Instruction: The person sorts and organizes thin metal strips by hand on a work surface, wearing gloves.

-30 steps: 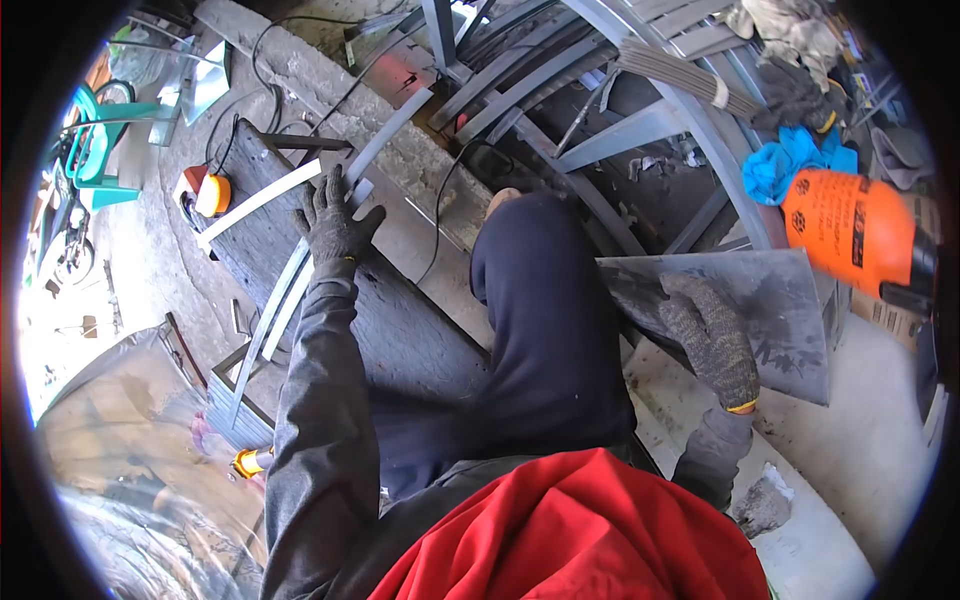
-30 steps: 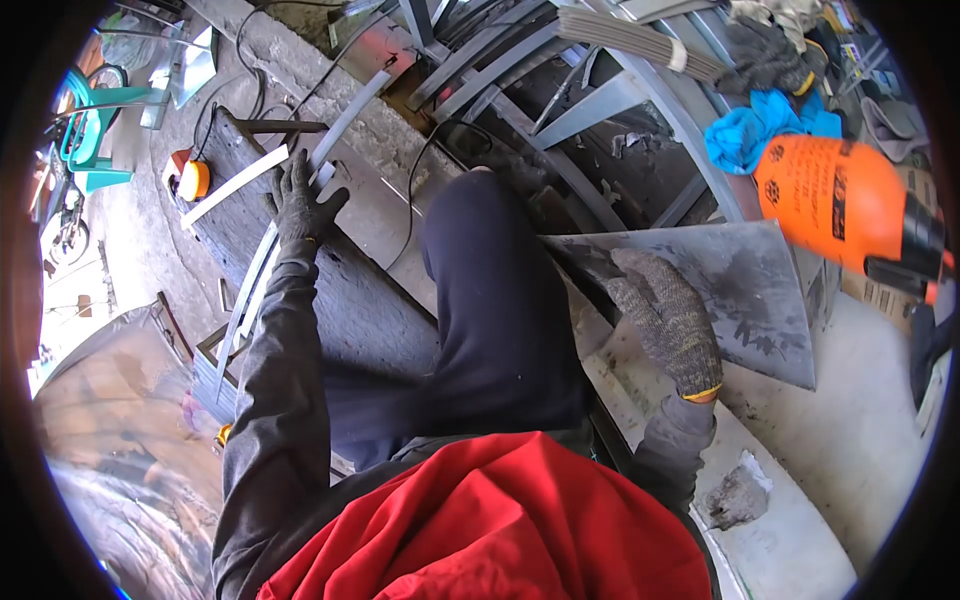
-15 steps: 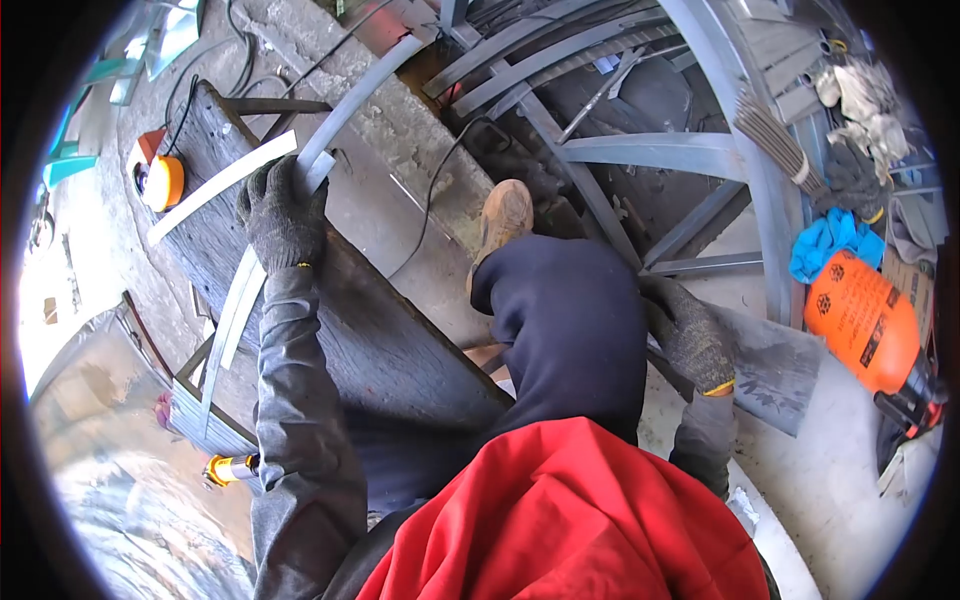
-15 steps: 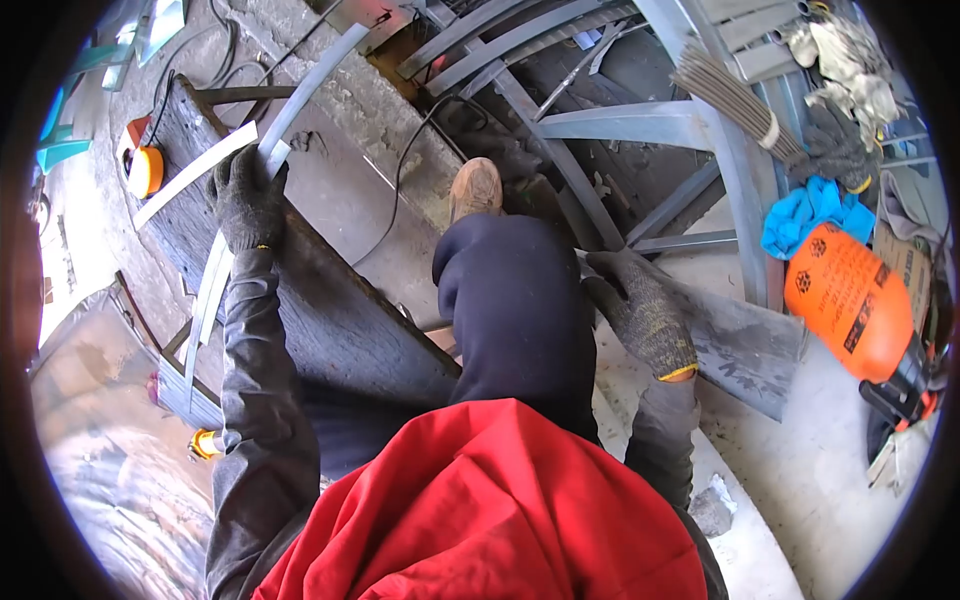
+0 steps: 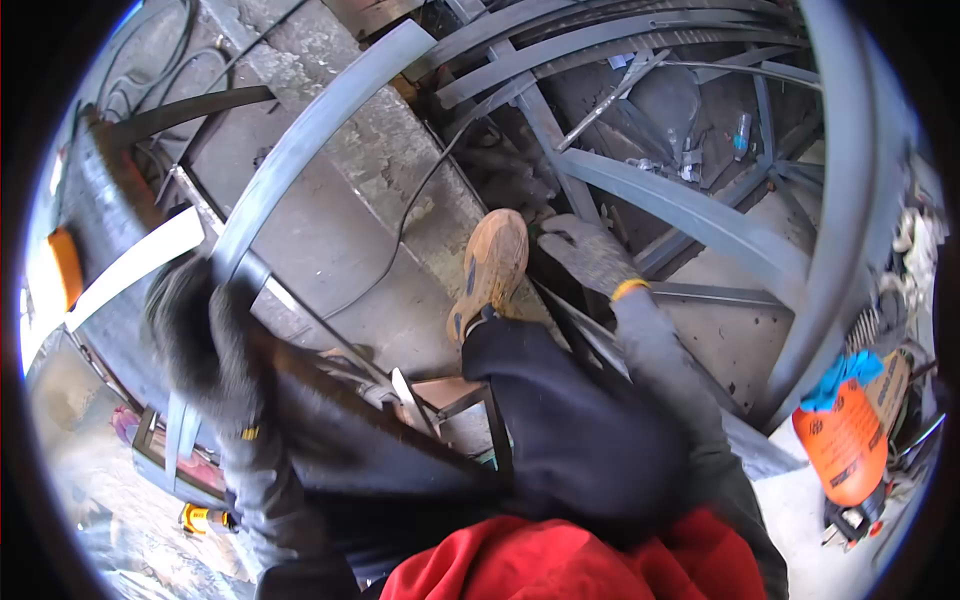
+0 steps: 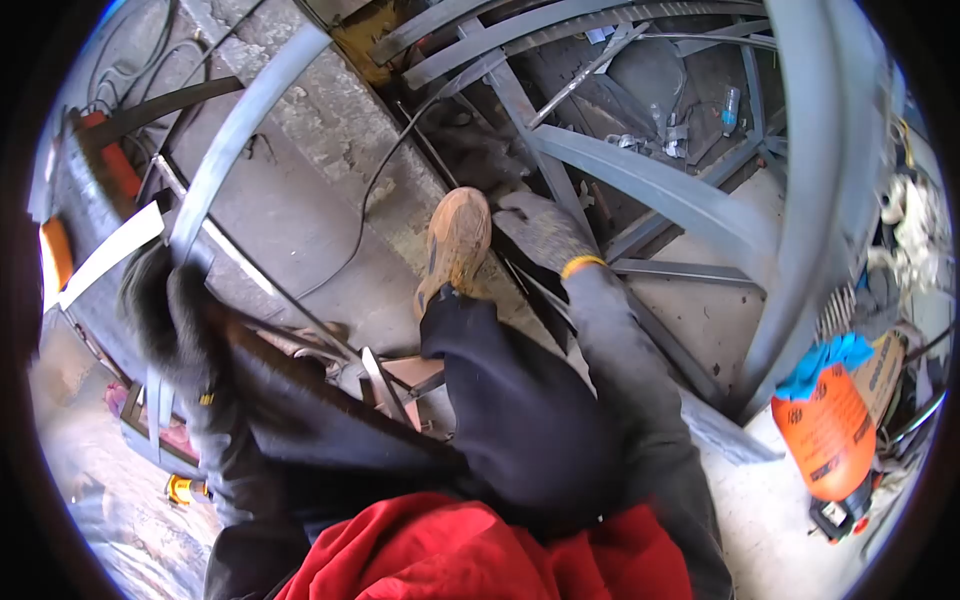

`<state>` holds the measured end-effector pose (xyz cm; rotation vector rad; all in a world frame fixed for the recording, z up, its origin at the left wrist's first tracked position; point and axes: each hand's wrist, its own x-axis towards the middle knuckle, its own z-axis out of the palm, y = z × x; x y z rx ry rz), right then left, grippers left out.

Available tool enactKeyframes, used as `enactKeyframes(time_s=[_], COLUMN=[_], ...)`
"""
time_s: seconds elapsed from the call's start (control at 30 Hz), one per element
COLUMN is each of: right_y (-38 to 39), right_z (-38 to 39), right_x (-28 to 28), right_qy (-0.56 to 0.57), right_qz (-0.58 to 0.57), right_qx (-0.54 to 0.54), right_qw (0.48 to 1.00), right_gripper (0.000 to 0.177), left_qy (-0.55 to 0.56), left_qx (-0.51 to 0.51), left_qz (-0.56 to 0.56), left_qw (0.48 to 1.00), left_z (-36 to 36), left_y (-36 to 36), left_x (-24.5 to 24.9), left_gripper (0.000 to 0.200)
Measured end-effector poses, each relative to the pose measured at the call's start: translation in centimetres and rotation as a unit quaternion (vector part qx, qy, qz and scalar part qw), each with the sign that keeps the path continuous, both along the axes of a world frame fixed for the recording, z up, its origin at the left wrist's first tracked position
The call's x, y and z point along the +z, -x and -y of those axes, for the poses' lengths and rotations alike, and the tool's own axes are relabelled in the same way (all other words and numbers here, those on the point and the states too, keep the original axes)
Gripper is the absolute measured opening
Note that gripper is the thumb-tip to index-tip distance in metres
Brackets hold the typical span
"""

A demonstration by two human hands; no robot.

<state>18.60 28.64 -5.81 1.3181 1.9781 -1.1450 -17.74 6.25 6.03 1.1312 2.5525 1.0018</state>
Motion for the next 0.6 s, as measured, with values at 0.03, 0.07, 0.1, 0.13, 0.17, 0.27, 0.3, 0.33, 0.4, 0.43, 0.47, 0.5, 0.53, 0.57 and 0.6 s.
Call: enactKeyframes(time_s=[0.03,0.07,0.1,0.13,0.17,0.27,0.3,0.33,0.4,0.43,0.47,0.5,0.53,0.57,0.6], right_y=[0.6,1.3,1.7,1.7,1.6,2.7,2.3,1.5,0.5,0.0,0.8,1.6,0.2,-0.8,-1.8], right_z=[-0.5,-0.9,-1.9,-3.4,-5.3,-11.7,-13.7,-16.0,-19.3,-19.6,-19.4,-19.1,-19.2,-19.2,-19.2], right_x=[-2.8,-5.5,-7.9,-10.0,-12.0,-15.7,-16.6,-19.2,-24.2,-25.0,-24.1,-24.1,-26.7,-28.1,-29.5], right_qy=[0.004,0.024,0.041,0.041,0.070,0.101,0.070,0.061,0.015,0.015,-0.047,-0.103,-0.099,-0.118,-0.109], right_qz=[0.008,0.070,0.132,0.142,0.100,0.075,0.063,0.071,0.117,0.116,0.181,0.241,0.239,0.187,0.184], right_qx=[0.005,0.063,0.121,0.128,0.193,0.162,0.130,0.136,0.072,0.075,-0.006,-0.088,-0.133,-0.089,-0.088], right_qw=[1.000,0.995,0.983,0.981,0.974,0.979,0.987,0.986,0.990,0.990,0.982,0.961,0.957,0.971,0.973], right_gripper=[0.051,0.052,0.054,0.054,0.051,0.048,0.047,0.047,0.056,0.056,0.065,0.076,0.096,0.101,0.101], left_qy=[-0.004,0.017,0.007,0.009,0.056,0.008,-0.004,0.040,0.102,0.117,0.119,0.122,0.129,0.139,0.127], left_qx=[0.006,0.002,0.022,0.047,0.023,0.109,0.116,0.040,-0.017,0.002,0.006,-0.083,-0.174,-0.176,-0.152], left_qz=[0.011,0.002,0.018,0.026,0.017,0.040,0.051,-0.051,-0.169,-0.183,-0.187,-0.246,-0.300,-0.304,-0.294], left_qw=[1.000,1.000,1.000,0.999,0.998,0.993,0.992,0.997,0.980,0.976,0.975,0.958,0.929,0.926,0.935], left_z=[0.1,0.1,0.5,0.8,1.7,3.0,3.7,4.9,2.2,-0.9,0.5,3.6,5.3,4.5,2.9], left_y=[-0.1,0.0,-0.2,-0.2,0.3,0.1,0.6,1.5,0.9,0.0,1.6,4.5,6.0,5.4,4.2], left_x=[0.0,0.1,-0.2,-0.5,-0.3,-0.8,-0.4,-0.4,-0.6,-0.5,-0.8,-1.1,-1.0,-1.0,-1.2], left_gripper=[0.026,0.027,0.027,0.029,0.027,0.040,0.040,0.041,0.048,0.048,0.048,0.048,0.049,0.049,0.050])
